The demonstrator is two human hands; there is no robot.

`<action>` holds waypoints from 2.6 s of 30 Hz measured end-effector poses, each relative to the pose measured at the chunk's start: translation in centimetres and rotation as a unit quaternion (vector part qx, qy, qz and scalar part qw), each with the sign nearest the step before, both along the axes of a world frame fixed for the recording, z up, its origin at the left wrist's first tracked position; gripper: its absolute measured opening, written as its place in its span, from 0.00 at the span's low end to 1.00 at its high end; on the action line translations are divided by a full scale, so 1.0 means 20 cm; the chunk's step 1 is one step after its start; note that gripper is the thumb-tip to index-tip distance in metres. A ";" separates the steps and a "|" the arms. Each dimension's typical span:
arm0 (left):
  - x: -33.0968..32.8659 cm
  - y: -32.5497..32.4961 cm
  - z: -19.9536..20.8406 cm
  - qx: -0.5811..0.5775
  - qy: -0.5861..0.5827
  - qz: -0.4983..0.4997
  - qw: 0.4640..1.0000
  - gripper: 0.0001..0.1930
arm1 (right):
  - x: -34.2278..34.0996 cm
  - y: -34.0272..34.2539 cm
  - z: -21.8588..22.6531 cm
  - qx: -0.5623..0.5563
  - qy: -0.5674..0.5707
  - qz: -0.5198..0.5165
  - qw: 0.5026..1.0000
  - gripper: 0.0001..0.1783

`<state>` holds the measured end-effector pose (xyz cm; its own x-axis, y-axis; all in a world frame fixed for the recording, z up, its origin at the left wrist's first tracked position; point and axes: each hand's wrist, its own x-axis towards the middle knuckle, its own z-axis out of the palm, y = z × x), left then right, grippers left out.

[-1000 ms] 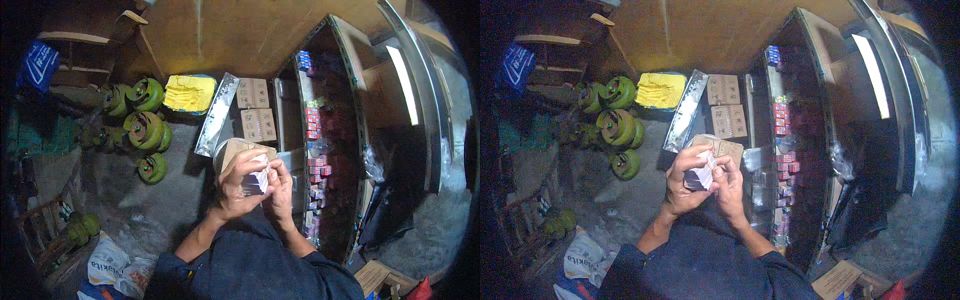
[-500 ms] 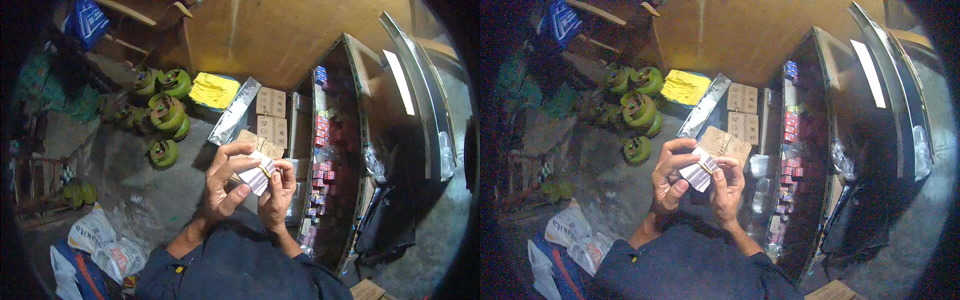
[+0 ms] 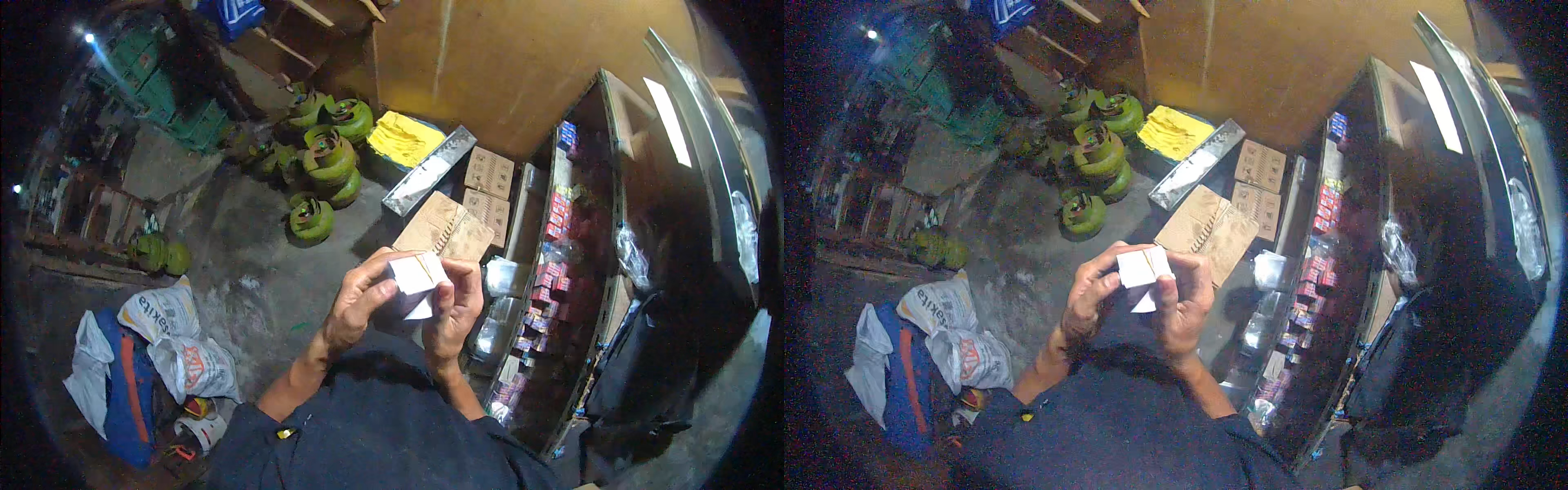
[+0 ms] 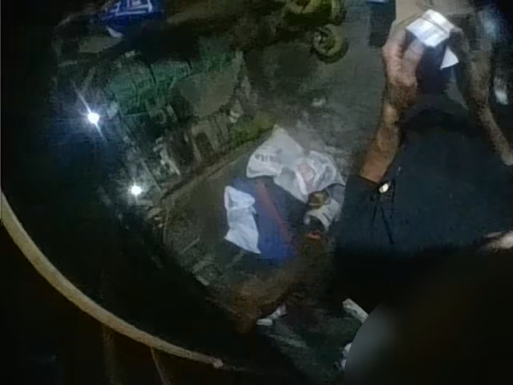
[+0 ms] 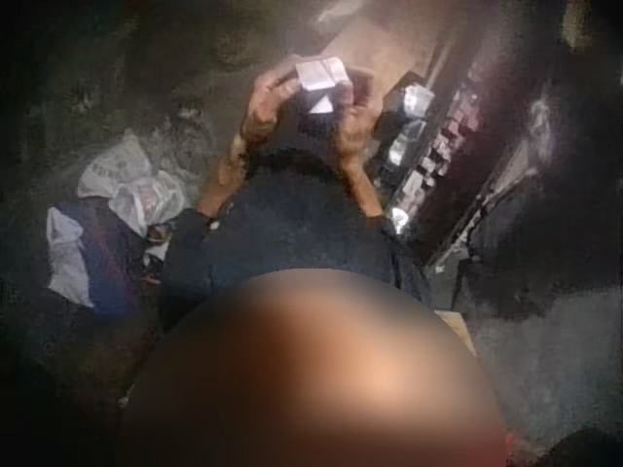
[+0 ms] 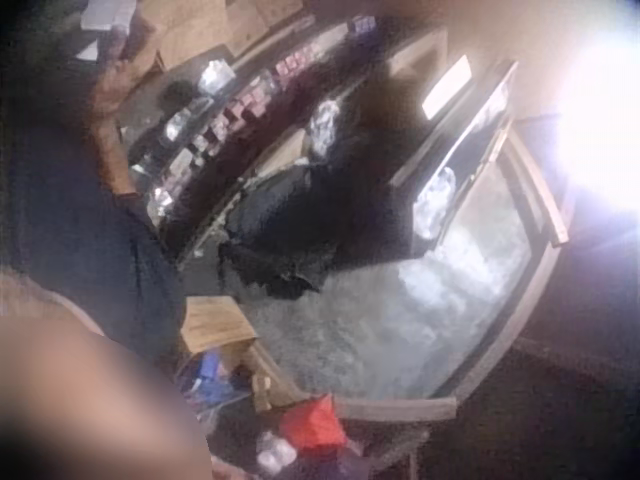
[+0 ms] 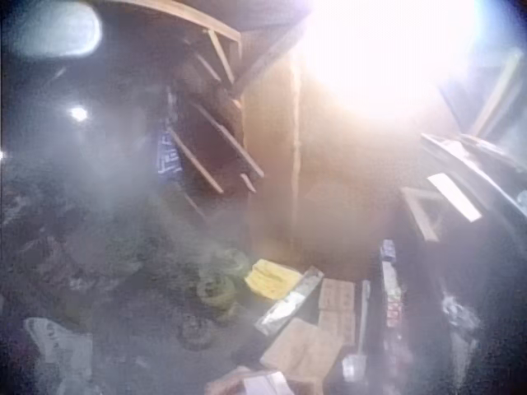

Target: The person retrieves small packets from a shelf and then joins two others at a table to pack green fruit slices into clear plastic bags. They place a slice and a packet into each bag and seal them by hand.

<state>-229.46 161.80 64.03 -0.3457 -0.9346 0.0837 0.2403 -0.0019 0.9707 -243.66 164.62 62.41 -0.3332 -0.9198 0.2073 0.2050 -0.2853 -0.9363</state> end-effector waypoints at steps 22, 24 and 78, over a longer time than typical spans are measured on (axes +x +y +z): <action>1.25 -0.04 -0.47 0.202 0.183 0.318 0.908 0.12 | 1.25 -0.63 -0.38 0.058 0.351 0.398 0.845 0.26; 1.51 -0.09 -0.53 0.241 -0.050 0.332 0.911 0.13 | 1.54 -0.72 -0.62 0.157 0.277 0.438 0.841 0.26; 6.30 -1.39 -2.66 0.601 -0.188 0.538 0.560 0.30 | 6.48 -3.80 -1.86 0.171 0.509 0.391 0.747 0.30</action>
